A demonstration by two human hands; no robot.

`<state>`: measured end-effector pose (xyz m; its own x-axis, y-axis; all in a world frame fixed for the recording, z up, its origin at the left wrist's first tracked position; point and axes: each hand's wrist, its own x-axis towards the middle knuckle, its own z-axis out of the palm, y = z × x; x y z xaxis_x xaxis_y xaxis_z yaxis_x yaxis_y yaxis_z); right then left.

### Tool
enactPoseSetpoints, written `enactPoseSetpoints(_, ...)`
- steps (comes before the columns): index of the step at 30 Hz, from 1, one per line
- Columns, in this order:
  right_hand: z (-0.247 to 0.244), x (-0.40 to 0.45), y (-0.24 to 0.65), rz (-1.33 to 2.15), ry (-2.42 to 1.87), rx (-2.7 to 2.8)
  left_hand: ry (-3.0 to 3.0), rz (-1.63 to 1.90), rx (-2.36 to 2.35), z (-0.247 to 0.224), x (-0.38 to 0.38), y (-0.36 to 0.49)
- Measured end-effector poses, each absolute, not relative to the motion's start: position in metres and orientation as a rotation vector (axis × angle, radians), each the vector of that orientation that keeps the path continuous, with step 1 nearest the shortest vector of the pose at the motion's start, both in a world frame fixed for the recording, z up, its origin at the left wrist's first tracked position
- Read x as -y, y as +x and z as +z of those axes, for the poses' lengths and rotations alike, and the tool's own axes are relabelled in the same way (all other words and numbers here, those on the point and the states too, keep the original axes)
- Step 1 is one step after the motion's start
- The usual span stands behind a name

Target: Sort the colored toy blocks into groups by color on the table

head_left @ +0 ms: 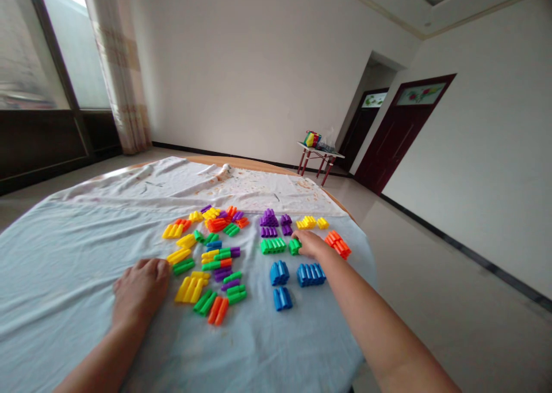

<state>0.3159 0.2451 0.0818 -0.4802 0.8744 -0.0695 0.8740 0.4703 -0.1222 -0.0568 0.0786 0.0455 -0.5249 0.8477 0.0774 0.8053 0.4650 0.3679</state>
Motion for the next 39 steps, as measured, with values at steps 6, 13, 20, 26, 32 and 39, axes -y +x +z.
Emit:
enactPoseSetpoints(6,0.082,-0.243,0.315,0.172,-1.633,2.706,1.468,0.564,-2.577,0.048,-0.076,-0.055)
enactPoseSetpoints(13,0.077,-0.248,0.308,0.161,-1.631,2.749,1.473,0.614,-2.577,0.048,-0.076,-0.055)
enactPoseSetpoints(20,0.087,-0.242,0.305,0.131,-1.656,2.712,1.476,0.633,-2.595,0.047,-0.076,-0.053)
enactPoseSetpoints(26,0.113,-0.197,0.258,0.143,-1.258,2.554,1.464,0.635,-2.614,0.045,-0.076,-0.054)
enactPoseSetpoints(32,0.091,-0.127,0.167,0.505,-0.66,2.64,1.47,0.651,-2.638,0.044,-0.075,-0.052)
enactPoseSetpoints(39,0.062,-0.1,0.123,0.404,-0.795,2.699,1.49,0.622,-2.648,0.045,-0.074,-0.051)
